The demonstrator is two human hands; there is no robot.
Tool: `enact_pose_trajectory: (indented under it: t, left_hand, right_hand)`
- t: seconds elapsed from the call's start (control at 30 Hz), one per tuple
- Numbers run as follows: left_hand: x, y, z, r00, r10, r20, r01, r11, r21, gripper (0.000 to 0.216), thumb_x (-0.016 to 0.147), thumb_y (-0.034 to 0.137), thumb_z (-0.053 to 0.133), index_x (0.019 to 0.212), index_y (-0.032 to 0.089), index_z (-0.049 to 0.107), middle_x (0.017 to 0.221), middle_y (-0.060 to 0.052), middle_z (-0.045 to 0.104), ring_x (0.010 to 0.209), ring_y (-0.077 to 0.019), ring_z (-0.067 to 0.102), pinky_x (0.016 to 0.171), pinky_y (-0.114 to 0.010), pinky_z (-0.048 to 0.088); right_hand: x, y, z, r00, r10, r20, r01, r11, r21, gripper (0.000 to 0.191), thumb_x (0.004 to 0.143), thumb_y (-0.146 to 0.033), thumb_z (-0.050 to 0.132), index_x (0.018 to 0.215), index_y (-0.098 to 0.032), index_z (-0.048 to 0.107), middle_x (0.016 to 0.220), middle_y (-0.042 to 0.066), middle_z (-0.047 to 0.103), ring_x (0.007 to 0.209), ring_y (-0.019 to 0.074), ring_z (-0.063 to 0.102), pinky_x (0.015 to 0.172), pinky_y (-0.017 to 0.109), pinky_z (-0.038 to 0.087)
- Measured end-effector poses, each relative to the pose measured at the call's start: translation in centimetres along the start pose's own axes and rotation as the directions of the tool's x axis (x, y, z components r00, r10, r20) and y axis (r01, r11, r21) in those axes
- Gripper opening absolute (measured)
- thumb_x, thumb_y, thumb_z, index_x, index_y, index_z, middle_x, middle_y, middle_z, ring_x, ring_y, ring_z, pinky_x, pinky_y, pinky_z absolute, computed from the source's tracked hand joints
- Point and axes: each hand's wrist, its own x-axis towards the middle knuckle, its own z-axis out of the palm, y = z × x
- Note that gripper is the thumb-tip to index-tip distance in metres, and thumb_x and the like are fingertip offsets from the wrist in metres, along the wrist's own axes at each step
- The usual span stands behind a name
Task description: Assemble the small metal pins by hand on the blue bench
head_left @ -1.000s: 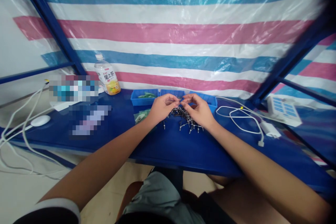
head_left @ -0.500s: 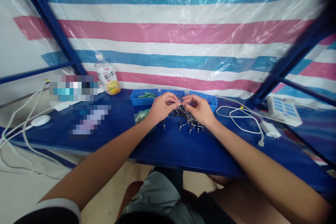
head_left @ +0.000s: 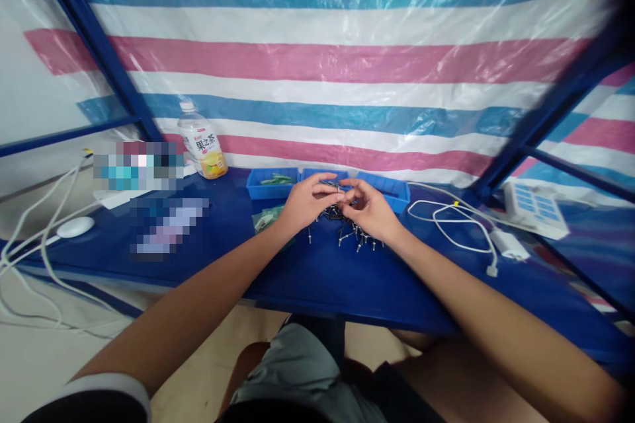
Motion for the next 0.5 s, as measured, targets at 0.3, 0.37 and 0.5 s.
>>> enact_pose_trajectory:
  t: [0.3, 0.37, 0.5]
  left_hand:
    - [-0.2, 0.1, -0.1, 0.997, 0.071, -0.006, -0.069, 0.984, 0.167, 0.033, 0.096, 0.040, 0.069, 0.123, 0.020, 0.073, 0.095, -0.008, 0.079, 0.085, -0.0191, 0.074, 0.080, -0.033, 0.060]
    - [-0.3, 0.0, 0.0, 0.997, 0.035, 0.065, -0.043, 0.992, 0.122, 0.035, 0.099, 0.038, 0.064, 0.128, 0.020, 0.071, 0.095, -0.008, 0.079, 0.081, -0.0183, 0.074, 0.074, -0.031, 0.060]
    - [-0.3, -0.3, 0.3, 0.995, -0.016, 0.101, 0.006, 0.995, 0.102, 0.036, 0.102, 0.033, 0.057, 0.134, 0.019, 0.069, 0.105, -0.010, 0.080, 0.077, -0.0172, 0.075, 0.069, -0.030, 0.061]
  right_hand:
    - [0.0, -0.8, -1.4, 0.988, -0.113, -0.102, 0.074, 0.942, -0.329, 0.023, 0.094, -0.029, 0.062, 0.113, -0.022, 0.072, 0.089, 0.004, 0.072, 0.079, 0.0188, 0.068, 0.069, 0.032, 0.055]
    - [-0.1, -1.1, -1.6, 0.979, -0.188, -0.081, 0.138, 0.899, -0.416, 0.017, 0.096, -0.029, 0.062, 0.106, -0.022, 0.073, 0.093, 0.005, 0.074, 0.082, 0.0204, 0.070, 0.072, 0.033, 0.056]
    - [-0.1, -1.4, -1.5, 0.963, -0.268, -0.020, 0.231, 0.864, -0.448, 0.014, 0.097, -0.030, 0.065, 0.104, -0.023, 0.075, 0.095, 0.007, 0.072, 0.085, 0.0217, 0.070, 0.073, 0.035, 0.057]
